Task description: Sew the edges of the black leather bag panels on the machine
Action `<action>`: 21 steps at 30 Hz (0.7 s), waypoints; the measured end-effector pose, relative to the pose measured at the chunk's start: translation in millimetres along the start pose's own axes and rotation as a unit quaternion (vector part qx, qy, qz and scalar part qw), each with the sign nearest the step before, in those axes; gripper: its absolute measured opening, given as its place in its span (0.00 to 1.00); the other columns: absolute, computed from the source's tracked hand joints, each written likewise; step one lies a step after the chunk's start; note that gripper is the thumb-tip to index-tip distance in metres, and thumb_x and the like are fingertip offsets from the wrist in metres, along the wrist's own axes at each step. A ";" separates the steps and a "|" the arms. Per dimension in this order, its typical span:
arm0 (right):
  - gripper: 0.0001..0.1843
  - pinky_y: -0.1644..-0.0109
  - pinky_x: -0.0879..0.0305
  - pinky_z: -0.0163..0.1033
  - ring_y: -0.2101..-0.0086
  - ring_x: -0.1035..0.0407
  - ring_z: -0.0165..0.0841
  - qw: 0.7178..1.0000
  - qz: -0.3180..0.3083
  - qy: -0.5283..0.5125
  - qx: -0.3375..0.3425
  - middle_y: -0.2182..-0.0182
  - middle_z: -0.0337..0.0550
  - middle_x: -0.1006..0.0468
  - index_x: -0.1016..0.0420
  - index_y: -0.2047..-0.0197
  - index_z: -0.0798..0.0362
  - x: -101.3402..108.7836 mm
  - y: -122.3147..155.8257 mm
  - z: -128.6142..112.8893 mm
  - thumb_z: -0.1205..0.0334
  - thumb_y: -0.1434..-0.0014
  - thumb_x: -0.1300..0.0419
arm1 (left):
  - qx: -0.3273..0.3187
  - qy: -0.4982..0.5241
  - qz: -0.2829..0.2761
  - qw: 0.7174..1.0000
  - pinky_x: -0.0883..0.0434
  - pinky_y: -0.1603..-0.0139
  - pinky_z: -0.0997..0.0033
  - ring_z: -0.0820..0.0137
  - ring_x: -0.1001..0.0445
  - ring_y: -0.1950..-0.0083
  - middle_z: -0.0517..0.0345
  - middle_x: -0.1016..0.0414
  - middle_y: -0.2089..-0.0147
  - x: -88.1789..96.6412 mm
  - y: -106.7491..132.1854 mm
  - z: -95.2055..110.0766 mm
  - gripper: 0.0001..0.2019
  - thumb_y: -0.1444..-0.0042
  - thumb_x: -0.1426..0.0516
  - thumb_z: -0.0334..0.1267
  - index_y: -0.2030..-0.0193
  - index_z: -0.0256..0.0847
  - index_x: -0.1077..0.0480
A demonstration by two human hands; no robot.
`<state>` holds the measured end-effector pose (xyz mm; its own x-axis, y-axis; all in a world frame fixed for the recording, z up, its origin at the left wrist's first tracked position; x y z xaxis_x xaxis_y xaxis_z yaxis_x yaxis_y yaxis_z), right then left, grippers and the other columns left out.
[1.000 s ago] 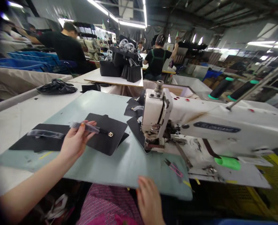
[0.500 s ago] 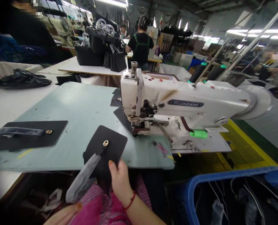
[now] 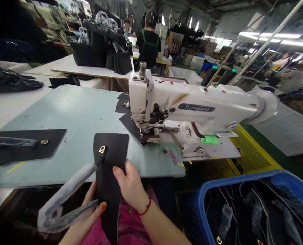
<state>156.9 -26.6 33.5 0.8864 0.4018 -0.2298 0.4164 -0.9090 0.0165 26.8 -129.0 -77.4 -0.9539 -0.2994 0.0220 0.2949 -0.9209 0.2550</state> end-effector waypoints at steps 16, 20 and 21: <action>0.22 0.76 0.33 0.27 0.71 0.25 0.29 0.995 -0.007 -0.028 -0.100 0.63 0.51 0.18 0.23 0.54 0.57 31.6 13.3 12.4 0.46 0.34 0.45 | 0.165 0.308 0.134 0.927 0.18 0.57 0.53 0.54 0.18 0.59 0.53 0.18 0.59 0.8 -57.2 86.8 0.14 0.51 0.36 0.37 0.55 0.43 0.25; 0.21 0.77 0.35 0.26 0.72 0.26 0.28 0.993 -0.038 -0.023 -0.108 0.63 0.50 0.19 0.23 0.56 0.57 22.1 22.9 10.0 0.47 0.33 0.46 | 0.180 0.304 0.119 0.928 0.18 0.56 0.54 0.53 0.19 0.56 0.52 0.18 0.60 -5.8 -63.8 85.7 0.12 0.50 0.36 0.38 0.58 0.41 0.24; 0.21 0.77 0.35 0.26 0.73 0.26 0.28 0.993 -0.044 -0.019 -0.106 0.64 0.50 0.19 0.23 0.56 0.57 19.5 22.6 6.4 0.47 0.33 0.46 | 0.180 0.303 0.116 0.929 0.18 0.56 0.54 0.53 0.19 0.55 0.52 0.18 0.60 -7.2 -65.1 85.5 0.12 0.50 0.36 0.38 0.57 0.42 0.24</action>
<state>182.3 -40.0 23.2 0.8375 0.4712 -0.2768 0.5296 -0.8247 0.1984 9.7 -45.5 -11.5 -0.6280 -0.6649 -0.4044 0.3462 -0.7041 0.6200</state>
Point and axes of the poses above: each hand's wrist, its own y-axis away from the middle knuckle, its own x-axis out of the back of the hand, z = x × y, the point moved 8 cm from there along -y, towards the middle knuckle
